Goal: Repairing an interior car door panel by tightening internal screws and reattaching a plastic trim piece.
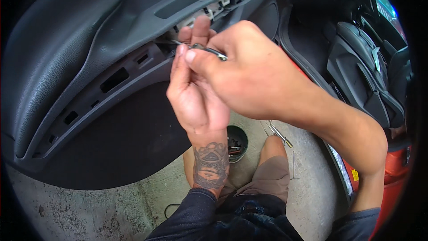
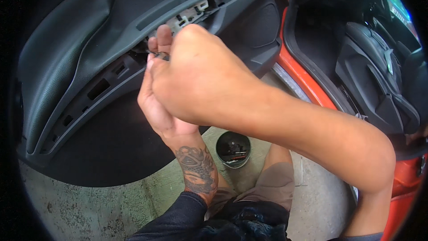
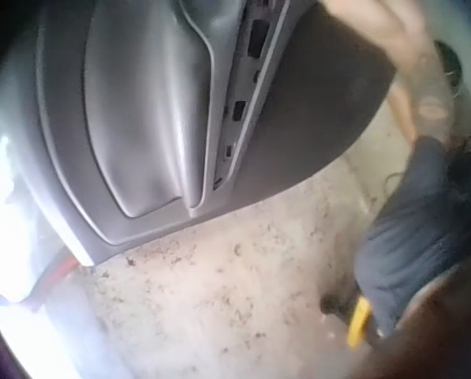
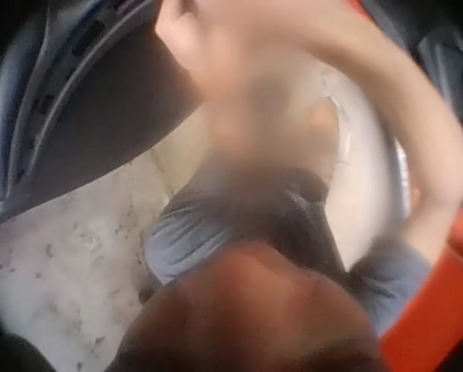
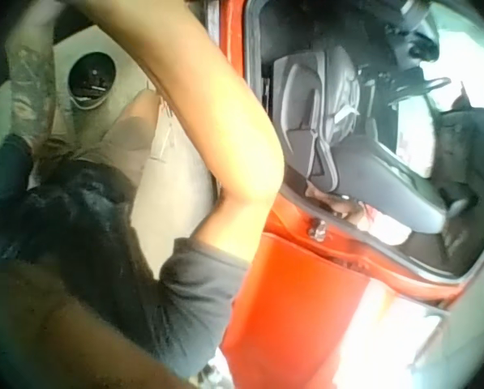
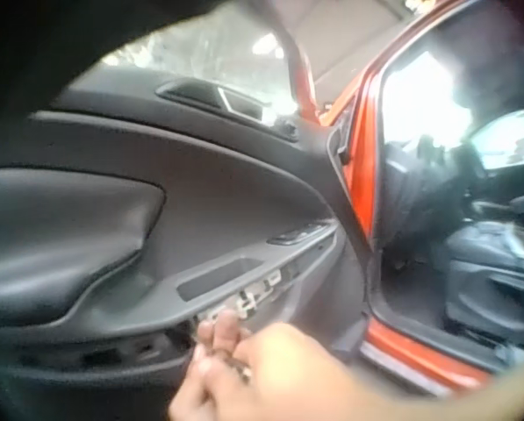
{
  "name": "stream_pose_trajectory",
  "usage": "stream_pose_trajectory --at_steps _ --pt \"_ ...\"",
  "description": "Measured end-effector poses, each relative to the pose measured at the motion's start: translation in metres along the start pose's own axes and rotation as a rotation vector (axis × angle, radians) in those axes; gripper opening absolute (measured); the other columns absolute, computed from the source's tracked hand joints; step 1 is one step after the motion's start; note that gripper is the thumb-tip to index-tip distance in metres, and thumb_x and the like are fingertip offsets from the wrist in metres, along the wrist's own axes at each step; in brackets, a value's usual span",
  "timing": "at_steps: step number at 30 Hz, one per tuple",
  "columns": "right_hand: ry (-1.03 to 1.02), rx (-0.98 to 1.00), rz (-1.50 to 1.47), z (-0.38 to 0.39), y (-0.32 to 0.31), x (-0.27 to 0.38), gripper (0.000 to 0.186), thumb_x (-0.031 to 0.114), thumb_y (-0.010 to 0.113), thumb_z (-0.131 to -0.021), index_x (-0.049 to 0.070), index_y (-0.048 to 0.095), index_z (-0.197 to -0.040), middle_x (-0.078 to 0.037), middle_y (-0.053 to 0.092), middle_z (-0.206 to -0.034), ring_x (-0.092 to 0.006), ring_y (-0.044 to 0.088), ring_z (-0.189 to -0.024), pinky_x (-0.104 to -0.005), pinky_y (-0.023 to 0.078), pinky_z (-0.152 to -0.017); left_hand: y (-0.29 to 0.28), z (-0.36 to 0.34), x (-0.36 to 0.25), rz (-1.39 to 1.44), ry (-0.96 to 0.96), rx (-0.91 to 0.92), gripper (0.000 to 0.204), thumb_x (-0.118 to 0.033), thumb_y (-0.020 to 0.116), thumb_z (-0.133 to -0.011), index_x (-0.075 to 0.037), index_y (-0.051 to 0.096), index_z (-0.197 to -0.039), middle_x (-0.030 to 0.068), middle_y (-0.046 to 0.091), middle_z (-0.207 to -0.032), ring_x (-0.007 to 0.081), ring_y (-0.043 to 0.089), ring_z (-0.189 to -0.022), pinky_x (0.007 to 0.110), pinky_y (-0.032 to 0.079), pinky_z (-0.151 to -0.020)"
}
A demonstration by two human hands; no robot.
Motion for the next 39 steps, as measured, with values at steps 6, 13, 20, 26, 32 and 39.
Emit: stream_pose_trajectory --at_steps 6,13,20,26,32,39 --pt "-0.654 -0.279 0.925 0.027 0.017 0.019 0.024 0.015 0.064 -0.080 -0.005 0.060 -0.092 -0.011 0.063 -0.066 -0.0226 0.067 -0.057 -0.0345 0.054 -0.051 0.006 0.003 0.004 -0.019 0.012 -0.054 0.026 -0.018 0.043 -0.103 -0.005 0.053 -0.123 0.0123 0.056 -0.137 0.0244 0.051 -0.125 0.040 0.041 -0.108" --pt "-0.667 -0.348 0.803 0.016 0.017 0.003 0.020 0.014 0.062 -0.084 -0.006 0.061 -0.087 -0.013 0.062 -0.065 -0.0282 0.065 -0.056 -0.0354 0.054 -0.052 0.004 -0.002 0.002 -0.189 0.000 -0.027 0.031 -0.020 0.039 -0.104 -0.005 0.049 -0.129 0.0134 0.049 -0.144 0.0268 0.048 -0.130 0.042 0.039 -0.111" --pt "-0.263 -0.145 0.238 0.007 0.006 0.006 0.036 0.018 0.052 -0.093 -0.007 0.063 -0.070 -0.025 0.063 -0.064 -0.0389 0.067 -0.063 -0.0449 0.056 -0.061 0.011 0.001 -0.004 -0.187 0.013 -0.144 0.033 -0.019 0.036 -0.104 0.000 0.048 -0.129 0.0174 0.049 -0.144 0.0294 0.047 -0.133 0.044 0.038 -0.112" --pt "-0.585 -0.243 0.697 0.045 -0.007 -0.001 0.017 0.013 0.063 -0.081 -0.001 0.069 -0.086 -0.015 0.068 -0.070 -0.0272 0.070 -0.062 -0.0391 0.057 -0.057 0.013 0.009 0.010 -0.290 -0.067 -0.109 0.038 -0.022 0.039 -0.103 0.003 0.049 -0.130 0.0228 0.052 -0.139 0.0314 0.054 -0.122 0.042 0.044 -0.106" --pt "-0.318 0.096 0.489 0.109 0.008 -0.114 0.028 0.026 0.072 -0.080 0.004 0.062 -0.095 -0.008 0.060 -0.072 -0.0277 0.061 -0.066 -0.0412 0.048 -0.067 -0.017 0.076 0.036 -0.859 -0.575 0.424 0.035 -0.024 0.051 -0.100 0.004 0.066 -0.116 0.0224 0.058 -0.132 0.0307 0.060 -0.113 0.041 0.045 -0.100" --pt "0.061 0.780 -0.341 0.117 0.133 -0.307 0.027 0.012 0.059 -0.090 -0.003 0.059 -0.113 -0.017 0.064 -0.111 -0.0311 0.060 -0.109 -0.0409 0.049 -0.090 -0.119 0.152 0.071 -1.206 -0.652 0.239 0.019 -0.016 0.051 -0.102 0.002 0.056 -0.102 0.0139 0.068 -0.093 0.0242 0.068 -0.088 0.035 0.052 -0.079"
Point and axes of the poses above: each hand's wrist, its own z-axis away from the middle knuckle, its own y-axis out of the palm, x = y × z, the point moved 4 cm from there along -z, towards the middle knuckle
